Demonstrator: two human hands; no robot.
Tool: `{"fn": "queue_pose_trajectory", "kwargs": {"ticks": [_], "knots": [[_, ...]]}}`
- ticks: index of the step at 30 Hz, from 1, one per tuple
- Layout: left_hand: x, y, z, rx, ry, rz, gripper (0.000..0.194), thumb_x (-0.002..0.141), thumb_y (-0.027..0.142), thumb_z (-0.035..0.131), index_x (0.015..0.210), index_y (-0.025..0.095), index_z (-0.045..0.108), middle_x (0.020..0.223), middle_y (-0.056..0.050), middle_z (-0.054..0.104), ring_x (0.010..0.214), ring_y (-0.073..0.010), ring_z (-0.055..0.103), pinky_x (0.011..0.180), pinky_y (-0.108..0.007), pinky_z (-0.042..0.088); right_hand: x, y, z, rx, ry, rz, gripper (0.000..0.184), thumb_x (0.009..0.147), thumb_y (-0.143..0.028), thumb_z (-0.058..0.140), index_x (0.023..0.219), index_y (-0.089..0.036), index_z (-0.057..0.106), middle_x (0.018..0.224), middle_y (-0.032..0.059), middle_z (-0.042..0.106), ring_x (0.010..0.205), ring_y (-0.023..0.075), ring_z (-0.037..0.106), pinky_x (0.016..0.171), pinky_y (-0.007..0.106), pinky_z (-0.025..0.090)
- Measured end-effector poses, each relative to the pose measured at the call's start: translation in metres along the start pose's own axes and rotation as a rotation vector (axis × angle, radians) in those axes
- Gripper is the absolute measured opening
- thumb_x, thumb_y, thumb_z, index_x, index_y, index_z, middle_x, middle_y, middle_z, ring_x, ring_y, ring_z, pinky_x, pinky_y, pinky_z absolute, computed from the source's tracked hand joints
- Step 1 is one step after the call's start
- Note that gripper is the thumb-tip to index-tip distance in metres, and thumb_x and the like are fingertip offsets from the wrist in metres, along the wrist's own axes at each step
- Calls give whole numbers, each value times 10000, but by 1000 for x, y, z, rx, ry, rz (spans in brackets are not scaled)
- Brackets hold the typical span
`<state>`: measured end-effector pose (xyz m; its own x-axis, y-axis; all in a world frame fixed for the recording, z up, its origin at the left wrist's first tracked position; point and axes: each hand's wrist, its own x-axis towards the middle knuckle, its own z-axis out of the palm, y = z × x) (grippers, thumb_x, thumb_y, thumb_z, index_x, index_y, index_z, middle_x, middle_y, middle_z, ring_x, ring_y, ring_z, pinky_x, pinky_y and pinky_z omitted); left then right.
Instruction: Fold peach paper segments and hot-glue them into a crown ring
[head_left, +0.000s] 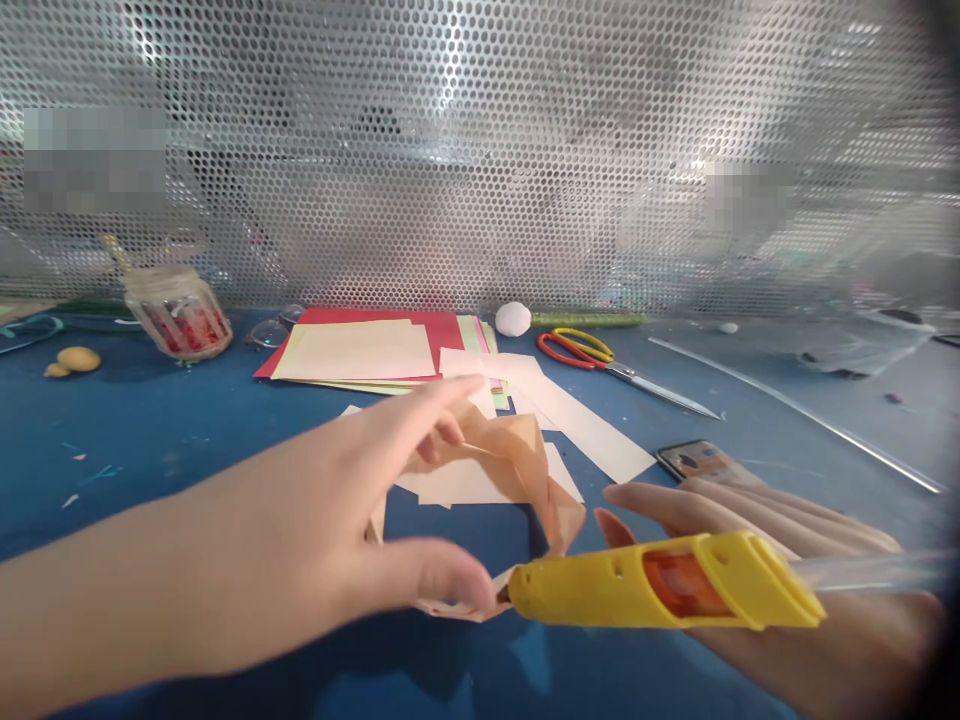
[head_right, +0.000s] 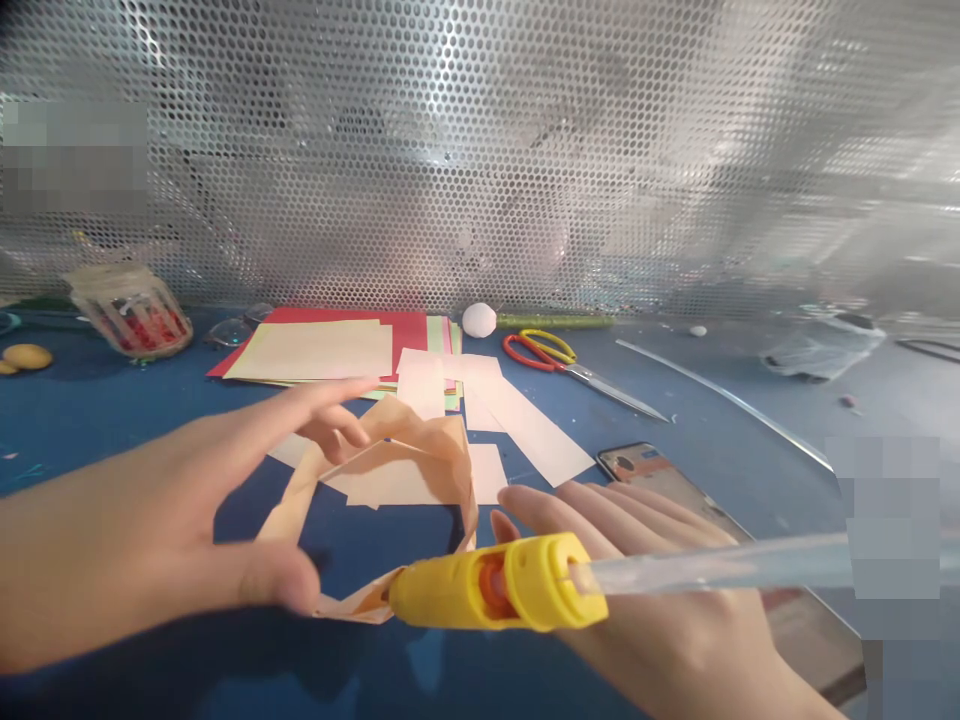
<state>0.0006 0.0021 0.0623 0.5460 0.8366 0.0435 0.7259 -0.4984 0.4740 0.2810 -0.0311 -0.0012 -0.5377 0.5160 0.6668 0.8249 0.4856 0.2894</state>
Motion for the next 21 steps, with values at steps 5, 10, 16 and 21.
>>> {"fn": "queue_pose_trajectory", "kwargs": {"ticks": [5,10,16,21], "knots": [[-6,6,22,206,127,459,777,783,604,685,1389,317,293,1466,63,457,1410,-164,326,1209,-319,-53,1,1,0,-26,-1,-38,372,991,-313,435,746,-233,703,554,-8,636,427,140,608,426,234,434],[-6,2,24,283,148,542,618,895,278,630,1403,192,288,1458,-1,476,1372,-114,384,1192,-204,126,6,-1,-3,27,31,-26,335,990,-271,442,755,-208,671,529,-39,614,401,111,585,418,229,419],[-1,7,20,143,-99,377,700,725,393,808,1320,269,460,1299,30,620,1207,-190,574,985,-261,485,14,-4,-4,65,38,-8,324,997,-277,438,753,-219,643,488,-70,564,371,94,549,403,232,388],[-2,11,37,176,-156,344,463,703,381,827,1102,214,663,1067,-34,728,1011,-272,676,954,-401,503,11,-4,-4,49,48,-12,302,1008,-261,402,791,-225,609,499,-59,591,386,104,569,425,242,390]]}}
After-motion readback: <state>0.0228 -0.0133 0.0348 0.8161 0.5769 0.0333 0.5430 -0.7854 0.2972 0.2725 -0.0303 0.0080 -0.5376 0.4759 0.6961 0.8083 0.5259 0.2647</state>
